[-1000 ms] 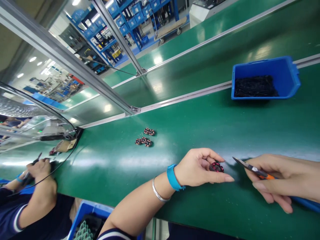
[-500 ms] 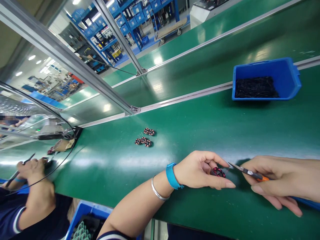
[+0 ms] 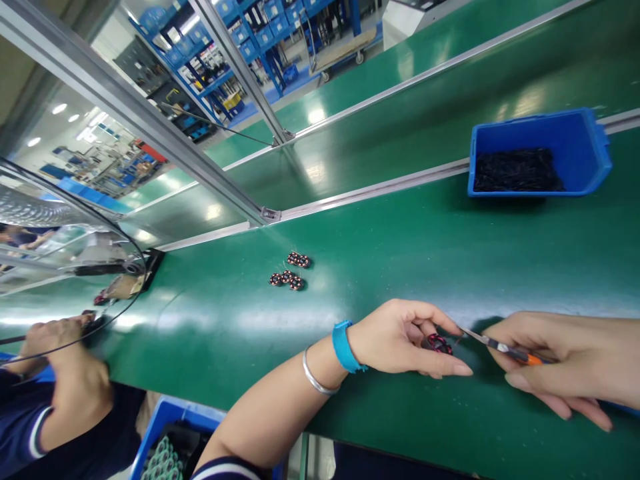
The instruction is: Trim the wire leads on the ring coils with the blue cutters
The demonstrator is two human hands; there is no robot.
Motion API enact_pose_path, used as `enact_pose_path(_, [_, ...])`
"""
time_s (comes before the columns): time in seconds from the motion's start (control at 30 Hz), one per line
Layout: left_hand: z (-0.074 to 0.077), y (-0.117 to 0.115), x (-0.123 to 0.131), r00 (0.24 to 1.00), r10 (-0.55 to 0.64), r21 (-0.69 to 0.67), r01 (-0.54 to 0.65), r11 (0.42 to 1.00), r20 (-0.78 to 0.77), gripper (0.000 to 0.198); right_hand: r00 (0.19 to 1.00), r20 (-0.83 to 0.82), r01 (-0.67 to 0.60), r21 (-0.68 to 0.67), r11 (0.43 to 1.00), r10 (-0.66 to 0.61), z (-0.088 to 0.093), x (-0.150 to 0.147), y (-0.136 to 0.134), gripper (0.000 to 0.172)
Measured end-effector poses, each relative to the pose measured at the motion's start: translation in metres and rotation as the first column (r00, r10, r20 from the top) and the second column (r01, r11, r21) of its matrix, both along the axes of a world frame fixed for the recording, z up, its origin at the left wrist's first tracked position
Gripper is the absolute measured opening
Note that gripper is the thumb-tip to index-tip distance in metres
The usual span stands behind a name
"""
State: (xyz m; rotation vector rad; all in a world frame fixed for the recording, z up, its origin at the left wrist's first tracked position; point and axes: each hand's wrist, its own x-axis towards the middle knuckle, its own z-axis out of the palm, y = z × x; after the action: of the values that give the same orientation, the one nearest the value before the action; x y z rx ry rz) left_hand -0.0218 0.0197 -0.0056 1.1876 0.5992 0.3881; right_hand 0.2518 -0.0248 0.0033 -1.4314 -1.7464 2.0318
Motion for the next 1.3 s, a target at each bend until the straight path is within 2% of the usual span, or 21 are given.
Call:
enact_pose_path(0.07, [-0.001, 0.0, 0.0, 1.0, -0.01, 0.014, 0.01, 1.0, -0.016, 0.031, 1.0, 0.011, 0.004, 0.023, 1.0, -0.004, -0.003, 0.001, -0.001, 0.04])
enact_pose_path(0.23, [-0.001, 0.002, 0.001, 0.998, -0.021, -0.03, 0.019, 0.999, -0.061, 0.053, 0.999, 0.022, 0.025, 0.034, 0.999, -0.026, -0.006, 0.002, -0.004, 0.04])
enact_pose_path(0.33, [0.0, 0.002, 0.001, 0.999, -0.019, -0.035, 0.017, 0.999, -0.035, 0.054, 0.998, 0.007, 0.055, 0.039, 0.998, -0.055, -0.002, 0.0, -0.004, 0.039])
enact_pose_path(0.47, [0.002, 0.003, 0.003, 0.999, -0.016, -0.112, 0.011, 0.994, -0.047, 0.058, 0.998, 0.051, 0.047, 0.024, 0.999, -0.048, 0.007, -0.004, -0.002, 0.042])
enact_pose_path(0.63, [0.007, 0.003, 0.003, 0.998, -0.004, -0.209, -0.007, 0.978, -0.055, 0.053, 0.994, 0.11, 0.014, 0.02, 1.0, -0.016, 0.017, -0.006, -0.001, 0.052])
enact_pose_path(0.77, [0.006, 0.001, 0.002, 0.999, 0.0, -0.203, -0.011, 0.979, -0.054, 0.041, 0.994, 0.111, 0.018, 0.033, 0.999, -0.022, 0.014, -0.001, 0.003, 0.06])
enact_pose_path(1.0, [-0.006, 0.002, 0.005, 0.998, 0.001, -0.217, -0.014, 0.976, -0.059, 0.077, 0.973, 0.122, -0.188, -0.09, 0.978, 0.198, -0.008, 0.005, 0.02, 0.084])
enact_pose_path(1.23, [-0.002, 0.002, 0.009, 0.998, 0.021, -0.192, -0.032, 0.981, -0.056, 0.074, 0.961, 0.177, -0.197, -0.095, 0.976, 0.211, 0.009, -0.013, 0.021, 0.074])
enact_pose_path(1.3, [-0.002, 0.002, 0.009, 0.998, 0.027, -0.19, -0.037, 0.981, -0.055, 0.075, 0.962, 0.188, -0.185, -0.091, 0.979, 0.199, 0.009, -0.012, 0.02, 0.075])
